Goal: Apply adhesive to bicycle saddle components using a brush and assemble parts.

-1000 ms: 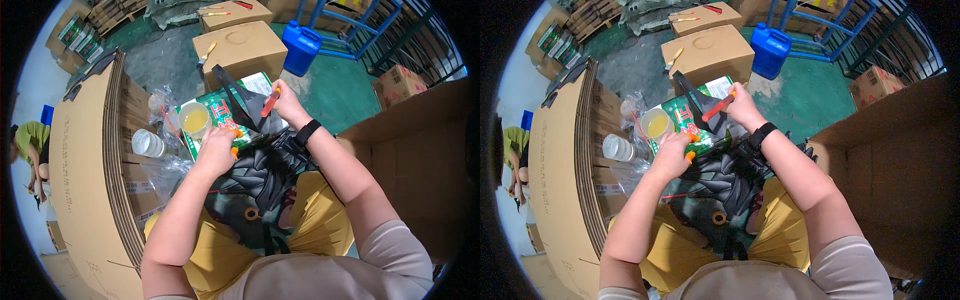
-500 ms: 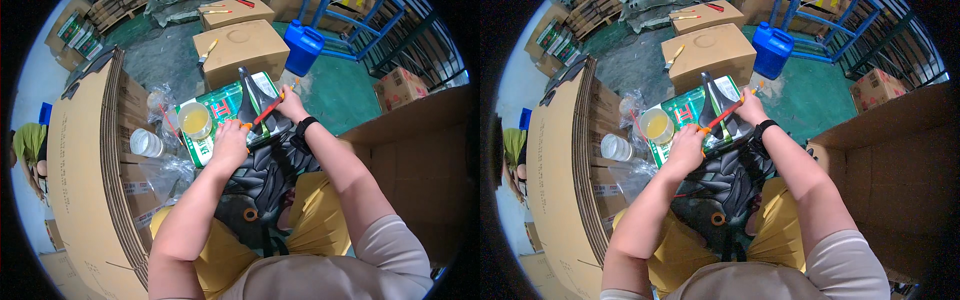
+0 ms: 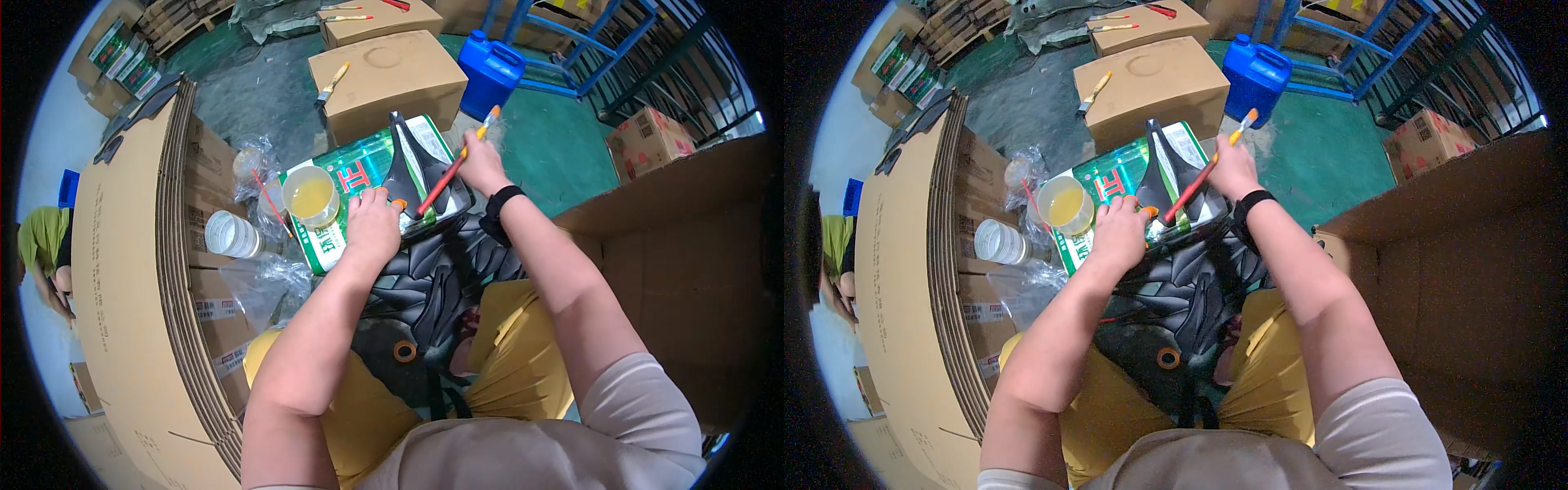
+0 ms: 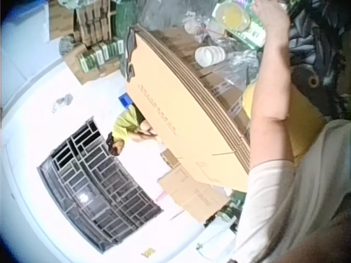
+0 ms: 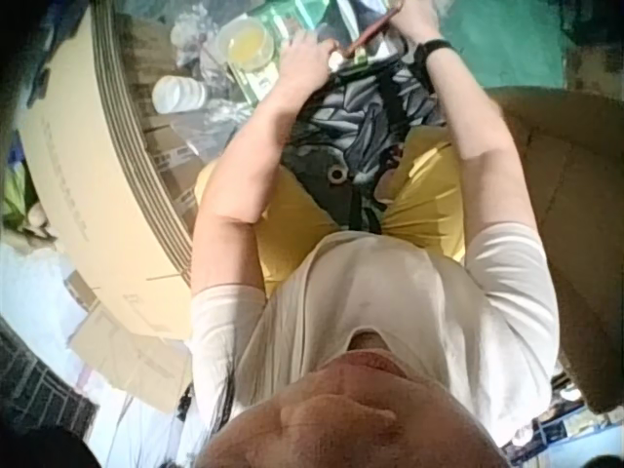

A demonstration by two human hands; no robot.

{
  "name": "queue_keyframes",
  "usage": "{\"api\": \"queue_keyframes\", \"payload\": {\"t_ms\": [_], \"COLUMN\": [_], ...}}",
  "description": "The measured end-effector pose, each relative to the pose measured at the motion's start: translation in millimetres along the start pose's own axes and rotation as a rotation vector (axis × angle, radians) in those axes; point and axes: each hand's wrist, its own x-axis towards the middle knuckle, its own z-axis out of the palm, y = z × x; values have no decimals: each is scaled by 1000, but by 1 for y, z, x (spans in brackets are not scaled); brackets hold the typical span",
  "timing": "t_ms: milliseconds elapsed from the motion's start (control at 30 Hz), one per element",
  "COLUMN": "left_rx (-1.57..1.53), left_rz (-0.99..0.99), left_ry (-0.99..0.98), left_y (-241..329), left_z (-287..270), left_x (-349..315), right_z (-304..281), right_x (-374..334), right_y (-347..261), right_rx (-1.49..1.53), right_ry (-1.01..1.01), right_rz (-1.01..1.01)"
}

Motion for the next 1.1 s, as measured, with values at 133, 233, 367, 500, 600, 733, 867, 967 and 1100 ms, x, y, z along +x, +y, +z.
{"api": "queue_keyframes", "payload": {"t_ms": [133,233,367,500,600,733,867,967,1100], "left_rx": [23,40,56,86,89,40,14,14,-18], "left_rz": [27,-22,-22,-6,35,117,192,188,168], "left_ry": [7,-32,-136,-169,-266,-369,-583,-639,-621], "left_y": [6,3,7,10,11,21,34,30,19], "left_z": [-5,-18,-41,-51,-62,-69,-82,-91,-94], "left_x": [1,-7,-16,-36,-47,-66,-77,-81,-87], "right_z": [-36,-80,-111,-101,-95,-79,-40,-17,4], "right_x": [27,14,-4,-4,-10,-24,-22,-21,-20], "right_y": [12,-43,-84,-113,-137,-172,-193,-199,-199], "right_rx": [564,1070,1102,1079,1052,934,669,575,515], "right_ry": [275,64,-47,-48,-121,-186,-80,-203,-252], "right_rz": [-98,-106,-114,-228,-239,-310,-612,-596,-577]}}
